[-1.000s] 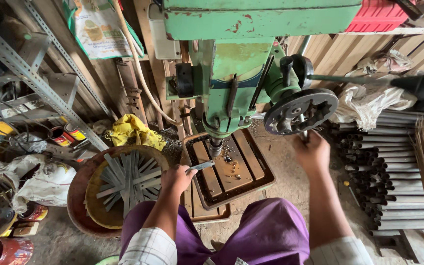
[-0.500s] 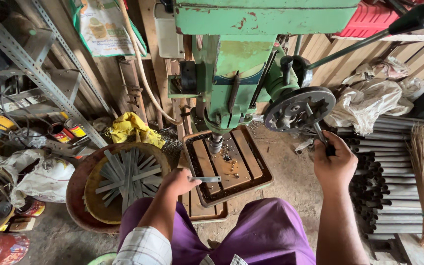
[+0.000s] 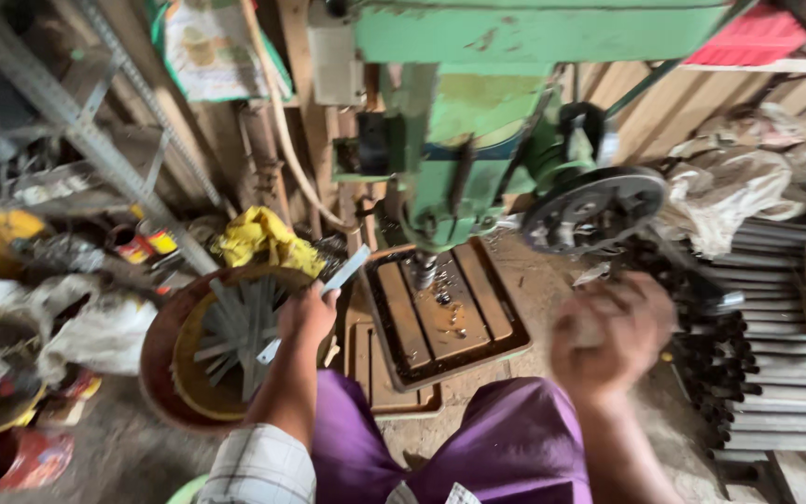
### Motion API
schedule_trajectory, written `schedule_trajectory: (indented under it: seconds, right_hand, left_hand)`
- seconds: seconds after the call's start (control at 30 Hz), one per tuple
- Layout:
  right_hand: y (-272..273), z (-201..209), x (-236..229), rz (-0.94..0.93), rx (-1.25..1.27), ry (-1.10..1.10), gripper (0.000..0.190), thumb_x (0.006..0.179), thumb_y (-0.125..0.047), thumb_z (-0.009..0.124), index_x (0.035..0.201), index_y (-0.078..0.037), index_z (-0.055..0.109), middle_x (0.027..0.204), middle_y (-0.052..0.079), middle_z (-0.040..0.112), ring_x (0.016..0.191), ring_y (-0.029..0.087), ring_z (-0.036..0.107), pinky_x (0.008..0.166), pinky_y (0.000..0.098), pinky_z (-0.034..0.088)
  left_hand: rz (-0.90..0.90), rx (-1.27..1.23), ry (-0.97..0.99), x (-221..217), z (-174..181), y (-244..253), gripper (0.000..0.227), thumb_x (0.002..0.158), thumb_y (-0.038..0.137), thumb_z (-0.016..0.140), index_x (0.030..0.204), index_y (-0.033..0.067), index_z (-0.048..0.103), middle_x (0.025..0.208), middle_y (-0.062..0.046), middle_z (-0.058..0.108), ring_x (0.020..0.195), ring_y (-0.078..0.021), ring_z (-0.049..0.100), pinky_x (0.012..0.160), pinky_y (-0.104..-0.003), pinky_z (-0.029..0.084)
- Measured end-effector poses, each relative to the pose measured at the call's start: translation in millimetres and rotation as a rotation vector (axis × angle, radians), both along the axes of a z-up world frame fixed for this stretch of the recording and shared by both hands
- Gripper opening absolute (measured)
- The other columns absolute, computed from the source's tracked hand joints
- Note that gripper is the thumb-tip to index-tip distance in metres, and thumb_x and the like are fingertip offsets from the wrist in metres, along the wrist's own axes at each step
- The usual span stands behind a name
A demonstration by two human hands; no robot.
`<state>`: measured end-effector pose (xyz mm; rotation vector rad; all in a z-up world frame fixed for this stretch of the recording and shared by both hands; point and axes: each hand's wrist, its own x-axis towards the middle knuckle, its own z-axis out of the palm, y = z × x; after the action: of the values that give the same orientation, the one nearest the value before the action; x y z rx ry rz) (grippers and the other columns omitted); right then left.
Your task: The person operates a drill press to drill holes into small metal bars. They pick up each bar, position it under the drill bit, lower the drill to make a hole, then place the finished bar into a nearby container.
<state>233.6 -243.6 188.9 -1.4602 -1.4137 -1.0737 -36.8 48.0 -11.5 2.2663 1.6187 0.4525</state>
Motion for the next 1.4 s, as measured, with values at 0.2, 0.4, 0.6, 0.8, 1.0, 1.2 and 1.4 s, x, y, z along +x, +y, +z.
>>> schedule_trajectory:
  seconds: [0.2, 0.4, 0.6, 0.8, 1.0, 1.2, 1.4]
  right_hand:
    - [90, -65, -115, 0.451, -0.450, 0.305, 0.024, 0.077, -0.008, 0.073, 0.101, -0.007, 0.071, 0.109, 0.010, 0.071, 0.119, 0.039, 0.062, 0.102, 0.0498, 0.047]
    - [162, -135, -171, 0.709, -0.718, 0.534, 0.032, 0.080, -0.009, 0.074, 0.111, -0.005, 0.071, 0.112, 0.019, 0.071, 0.108, 0.038, 0.067, 0.092, 0.0445, 0.055]
    - [199, -178, -220, 0.789, -1.004, 0.510, 0.034, 0.086, -0.019, 0.075, 0.118, -0.008, 0.070, 0.113, 0.017, 0.074, 0.101, 0.032, 0.073, 0.086, 0.0411, 0.060]
    - [206, -198, -257, 0.798, -1.171, 0.435, 0.031, 0.089, -0.020, 0.073, 0.119, -0.010, 0.071, 0.116, 0.016, 0.074, 0.101, 0.031, 0.072, 0.087, 0.0401, 0.059]
    - [200, -199, -252, 0.774, -0.998, 0.454, 0.029, 0.085, -0.017, 0.076, 0.112, -0.007, 0.072, 0.109, 0.015, 0.076, 0.097, 0.026, 0.075, 0.086, 0.0362, 0.060]
    - [196, -194, -249, 0.734, -1.037, 0.567, 0.025, 0.084, -0.012, 0.075, 0.109, -0.005, 0.073, 0.103, 0.014, 0.076, 0.087, 0.024, 0.076, 0.077, 0.0339, 0.061]
    - [184, -183, -242, 0.705, -1.071, 0.689, 0.026, 0.085, -0.013, 0.076, 0.110, -0.006, 0.073, 0.092, 0.009, 0.076, 0.079, 0.020, 0.075, 0.072, 0.0307, 0.061]
  left_hand:
    - [0.235, -0.005, -0.170, -90, -46, 14, 0.039, 0.097, 0.046, 0.060, 0.104, 0.0097, 0.069, 0.104, -0.025, 0.072, 0.096, -0.0461, 0.067, 0.079, -0.054, 0.055]
    - [0.538, -0.256, -0.089, -285, -128, -80, 0.035, 0.097, 0.041, 0.059, 0.107, 0.0085, 0.069, 0.110, -0.028, 0.072, 0.107, -0.0487, 0.066, 0.090, -0.056, 0.054]
    - [0.781, -0.501, -0.042, -385, -142, -201, 0.039, 0.094, 0.045, 0.064, 0.116, 0.0144, 0.073, 0.116, -0.019, 0.075, 0.107, -0.0395, 0.073, 0.092, -0.050, 0.057]
    - [0.960, -0.521, -0.075, -408, -149, -205, 0.045, 0.086, 0.042, 0.070, 0.126, 0.0217, 0.070, 0.122, -0.016, 0.070, 0.113, -0.0383, 0.067, 0.094, -0.050, 0.054]
    - [0.736, -0.315, -0.146, -368, -163, -127, 0.039, 0.090, 0.041, 0.066, 0.124, 0.0228, 0.072, 0.118, -0.018, 0.073, 0.111, -0.0401, 0.068, 0.095, -0.050, 0.055]
    - [0.491, -0.126, -0.395, -218, -165, -35, 0.029, 0.090, 0.035, 0.062, 0.106, 0.0151, 0.075, 0.102, -0.016, 0.075, 0.095, -0.0389, 0.072, 0.086, -0.048, 0.058]
    - [0.474, -0.198, -0.007, -142, -199, -12, 0.026, 0.094, 0.018, 0.055, 0.109, 0.0028, 0.070, 0.107, -0.023, 0.072, 0.096, -0.0403, 0.071, 0.081, -0.050, 0.059]
